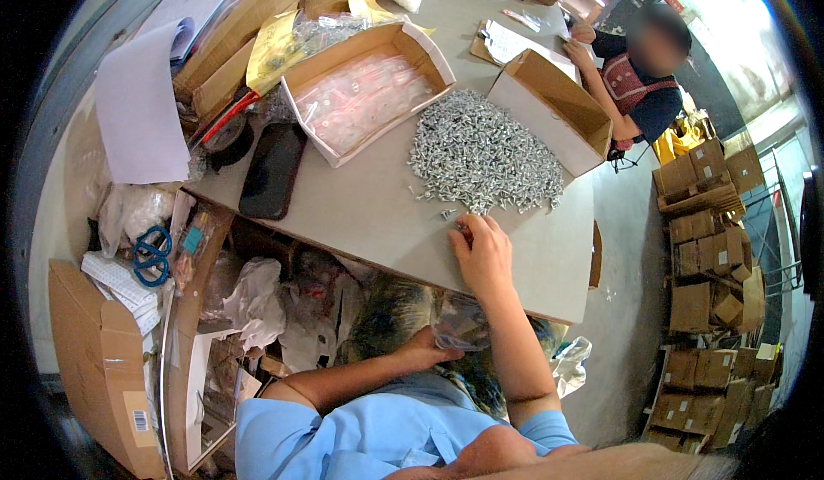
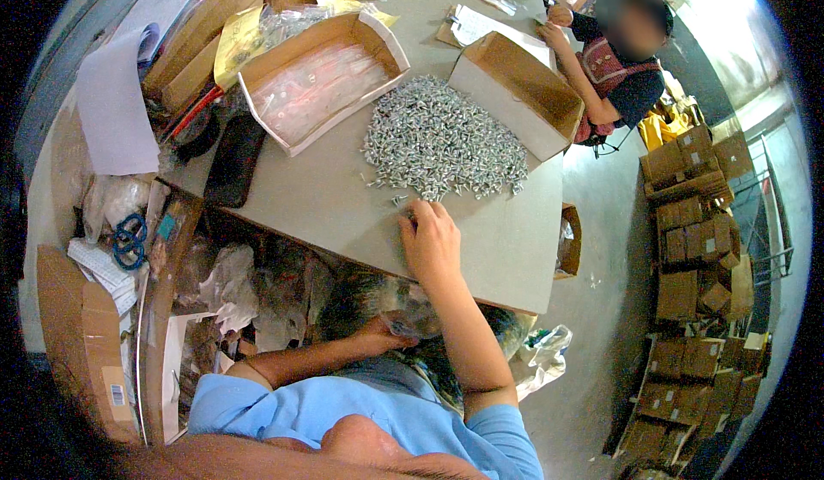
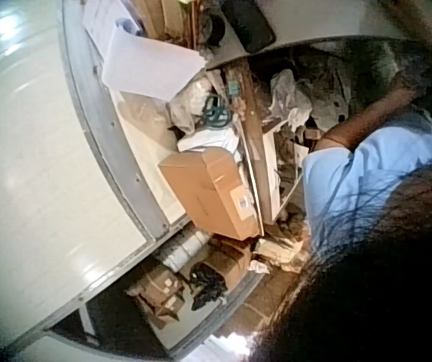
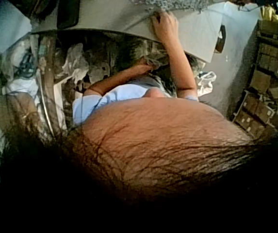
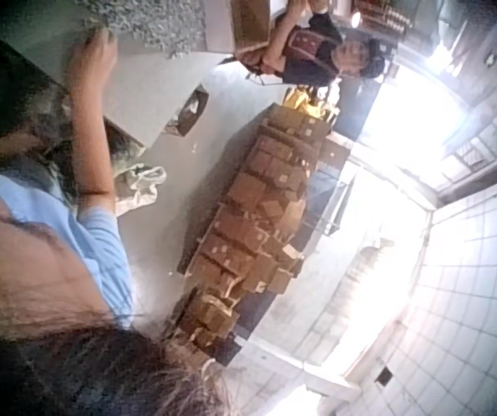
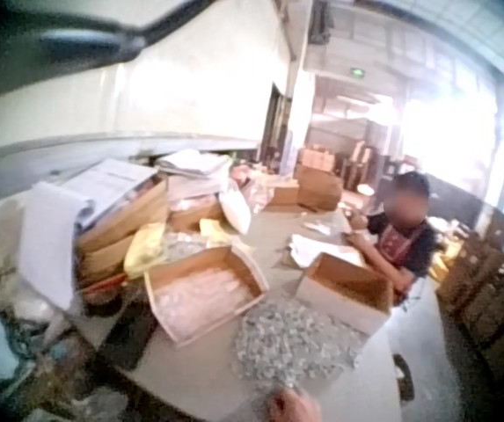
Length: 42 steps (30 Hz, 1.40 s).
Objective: The person sorts small screws from a pile on a table, placing them into a plastic bag by hand while sitting at a cluttered workspace.
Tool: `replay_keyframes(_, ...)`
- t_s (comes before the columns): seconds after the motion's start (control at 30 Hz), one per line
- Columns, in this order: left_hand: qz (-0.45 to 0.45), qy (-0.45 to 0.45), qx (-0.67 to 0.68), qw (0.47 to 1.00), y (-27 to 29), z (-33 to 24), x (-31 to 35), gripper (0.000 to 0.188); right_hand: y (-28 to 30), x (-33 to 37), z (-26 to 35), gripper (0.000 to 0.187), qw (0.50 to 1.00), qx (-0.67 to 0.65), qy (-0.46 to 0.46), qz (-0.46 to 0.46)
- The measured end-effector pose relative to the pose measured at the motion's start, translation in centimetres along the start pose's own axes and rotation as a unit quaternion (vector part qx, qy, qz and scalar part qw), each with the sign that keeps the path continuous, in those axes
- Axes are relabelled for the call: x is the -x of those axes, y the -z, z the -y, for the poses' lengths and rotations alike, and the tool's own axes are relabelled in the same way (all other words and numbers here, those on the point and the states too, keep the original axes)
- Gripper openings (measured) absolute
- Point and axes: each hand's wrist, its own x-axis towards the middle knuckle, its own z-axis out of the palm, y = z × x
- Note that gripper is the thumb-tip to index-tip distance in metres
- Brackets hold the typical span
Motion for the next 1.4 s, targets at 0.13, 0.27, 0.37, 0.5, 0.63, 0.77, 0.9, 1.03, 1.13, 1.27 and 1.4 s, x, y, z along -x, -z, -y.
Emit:
replay_keyframes(0.13,-0.060,-0.103,-0.080,0.990,-0.6,-0.2,0.2,0.037,1.3,0.7,0.3,0.018,1.000,-0.011,0.002,0.024)
replay_keyframes(0.27,-0.054,-0.034,-0.101,0.993,-0.9,-4.0,1.9,0.038,3.1,2.6,-0.3,0.017,0.994,-0.070,0.015,0.086)
replay_keyframes(0.37,-0.036,-0.034,-0.075,0.996,-0.6,-1.4,0.8,0.039,4.4,3.7,-0.1,0.018,0.988,-0.095,-0.001,0.117)
replay_keyframes(0.5,-0.039,-0.036,-0.091,0.994,-0.5,-1.3,0.6,0.034,5.9,4.6,-1.0,0.018,0.968,-0.112,0.042,0.223)
replay_keyframes(0.63,-0.074,-0.103,-0.075,0.989,-0.9,-0.3,0.3,0.034,5.9,3.2,-1.3,0.017,0.975,-0.107,0.038,0.189)
replay_keyframes(0.77,-0.063,-0.061,-0.022,0.996,-0.9,-1.4,0.5,0.035,3.1,0.3,-1.9,0.014,1.000,0.001,0.029,0.005)
replay_keyframes(0.9,-0.056,-0.046,-0.082,0.994,-0.4,-2.0,0.7,0.038,0.9,-0.9,-2.1,0.012,0.998,0.032,0.041,-0.018)
replay_keyframes(1.03,-0.054,-0.046,-0.092,0.993,-0.7,-3.2,1.0,0.041,0.5,-0.4,-2.4,0.014,0.995,0.078,0.045,-0.032)
replay_keyframes(1.13,-0.055,-0.051,-0.073,0.994,-0.7,-3.4,1.2,0.039,2.3,1.2,-3.5,0.016,0.995,0.096,-0.013,0.020)
replay_keyframes(1.27,-0.058,-0.062,-0.142,0.986,-0.4,-2.6,0.9,0.042,8.2,3.4,-9.0,0.017,0.969,0.125,-0.208,0.042)
replay_keyframes(1.4,-0.038,-0.039,-0.093,0.994,-0.2,-1.3,0.4,0.049,11.8,6.7,-14.5,0.010,0.920,0.199,-0.261,-0.213)
